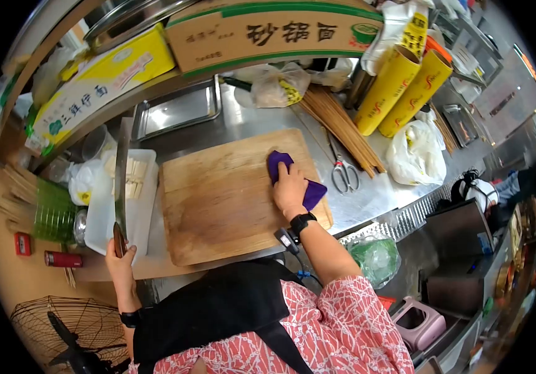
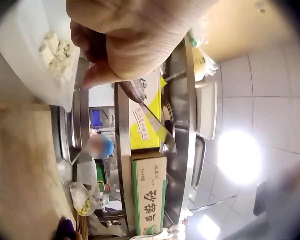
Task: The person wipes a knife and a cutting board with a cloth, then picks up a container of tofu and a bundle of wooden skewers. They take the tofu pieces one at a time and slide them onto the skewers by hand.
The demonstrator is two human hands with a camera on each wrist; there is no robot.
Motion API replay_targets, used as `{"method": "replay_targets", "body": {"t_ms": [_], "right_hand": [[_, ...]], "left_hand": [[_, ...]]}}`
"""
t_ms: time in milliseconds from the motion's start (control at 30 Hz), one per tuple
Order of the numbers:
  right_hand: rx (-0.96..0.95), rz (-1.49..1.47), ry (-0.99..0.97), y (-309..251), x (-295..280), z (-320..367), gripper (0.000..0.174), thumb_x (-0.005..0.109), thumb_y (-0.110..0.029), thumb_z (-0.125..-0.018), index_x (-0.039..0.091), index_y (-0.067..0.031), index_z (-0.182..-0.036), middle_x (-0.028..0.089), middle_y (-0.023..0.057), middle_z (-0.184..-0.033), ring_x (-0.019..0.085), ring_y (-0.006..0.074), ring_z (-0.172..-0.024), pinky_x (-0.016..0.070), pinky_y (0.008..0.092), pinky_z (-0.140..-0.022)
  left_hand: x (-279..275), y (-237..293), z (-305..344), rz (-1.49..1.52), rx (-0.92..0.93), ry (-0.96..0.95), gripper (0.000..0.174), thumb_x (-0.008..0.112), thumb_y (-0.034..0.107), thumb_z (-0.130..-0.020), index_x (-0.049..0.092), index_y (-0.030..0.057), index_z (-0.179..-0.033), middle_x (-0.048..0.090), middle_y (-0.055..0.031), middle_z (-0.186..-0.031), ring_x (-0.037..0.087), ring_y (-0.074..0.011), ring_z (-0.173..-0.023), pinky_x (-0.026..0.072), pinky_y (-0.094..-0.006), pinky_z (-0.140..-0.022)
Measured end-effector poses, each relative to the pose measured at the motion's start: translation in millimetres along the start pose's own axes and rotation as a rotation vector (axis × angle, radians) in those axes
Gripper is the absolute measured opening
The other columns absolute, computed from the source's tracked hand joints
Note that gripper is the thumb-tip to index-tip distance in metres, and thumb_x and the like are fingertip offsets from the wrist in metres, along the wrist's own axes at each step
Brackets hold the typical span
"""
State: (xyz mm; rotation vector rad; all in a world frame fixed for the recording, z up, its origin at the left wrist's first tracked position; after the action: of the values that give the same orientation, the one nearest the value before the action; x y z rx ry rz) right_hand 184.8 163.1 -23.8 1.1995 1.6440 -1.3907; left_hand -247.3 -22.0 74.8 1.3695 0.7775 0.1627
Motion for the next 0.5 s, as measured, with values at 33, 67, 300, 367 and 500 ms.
{"method": "replay_targets", "body": {"t_ms": [33, 67, 300, 367, 500], "right_hand": [[-0.025, -0.039, -0.042, -21, 9, 1, 0.047, 0.058, -0.006, -0.071, 0.054, -0.01, -0.118, 0.053, 0.0199, -0.111, 0.051, 0.039, -0.1, 0.0439, 0.0461, -0.081], [-0.045, -0.072, -0.08, -39, 18, 4, 0.046, 0.058, -0.005, -0.07, 0.055, -0.0101, -0.116, 0.054, 0.0198, -0.11, 0.051, 0.039, -0.099, 0.0446, 0.0457, -0.08], [-1.107, -0.257, -0.33, -263, 57, 129, 0.034, 0.05, -0.011, -0.08, 0.061, -0.0218, -0.11, 0.055, 0.0117, -0.101, 0.053, 0.0283, -0.092, 0.0441, 0.0372, -0.077], [-0.977, -0.248, -0.335, -247, 55, 116, 0.034, 0.051, -0.011, -0.079, 0.062, -0.0217, -0.109, 0.054, 0.0096, -0.102, 0.051, 0.0263, -0.093, 0.0428, 0.0338, -0.079], [-0.527, -0.089, -0.124, -121, 18, 64, 0.033, 0.055, -0.007, -0.075, 0.063, -0.0168, -0.106, 0.056, 0.011, -0.097, 0.053, 0.0302, -0.092, 0.044, 0.0407, -0.077]], "left_hand": [[-10, -7, 3, 0.019, -0.016, 0.004, 0.021, 0.064, -0.006, -0.075, 0.052, 0.0024, -0.09, 0.049, 0.0008, -0.082, 0.046, -0.0088, -0.077, 0.0396, -0.0228, -0.072], [-16, -15, 5, 0.044, -0.031, 0.003, 0.021, 0.064, -0.006, -0.074, 0.053, 0.0023, -0.09, 0.049, 0.0006, -0.082, 0.046, -0.009, -0.077, 0.0397, -0.0229, -0.072], [-27, -26, -31, 0.19, -0.052, -0.073, 0.026, 0.064, -0.006, -0.073, 0.054, 0.003, -0.096, 0.049, 0.0005, -0.088, 0.047, -0.0097, -0.081, 0.0402, -0.0234, -0.075], [-19, -26, -46, 0.23, -0.023, -0.099, 0.027, 0.064, -0.005, -0.073, 0.054, 0.0036, -0.096, 0.048, 0.0005, -0.088, 0.047, -0.0096, -0.081, 0.0406, -0.0234, -0.075], [-1, -25, -63, 0.283, -0.046, -0.134, 0.027, 0.065, -0.005, -0.072, 0.055, 0.0047, -0.096, 0.047, 0.001, -0.086, 0.047, -0.0095, -0.082, 0.0409, -0.0226, -0.074]]}}
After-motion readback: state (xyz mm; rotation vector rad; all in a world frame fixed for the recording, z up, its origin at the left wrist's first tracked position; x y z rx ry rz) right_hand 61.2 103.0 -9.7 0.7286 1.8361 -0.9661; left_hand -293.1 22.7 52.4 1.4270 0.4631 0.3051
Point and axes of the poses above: each hand's wrist, its own z-axis away from the middle knuckle, its own x-axis out of the palm, y = z × x, the point moved 10 cm from there along -z, towards the middle knuckle
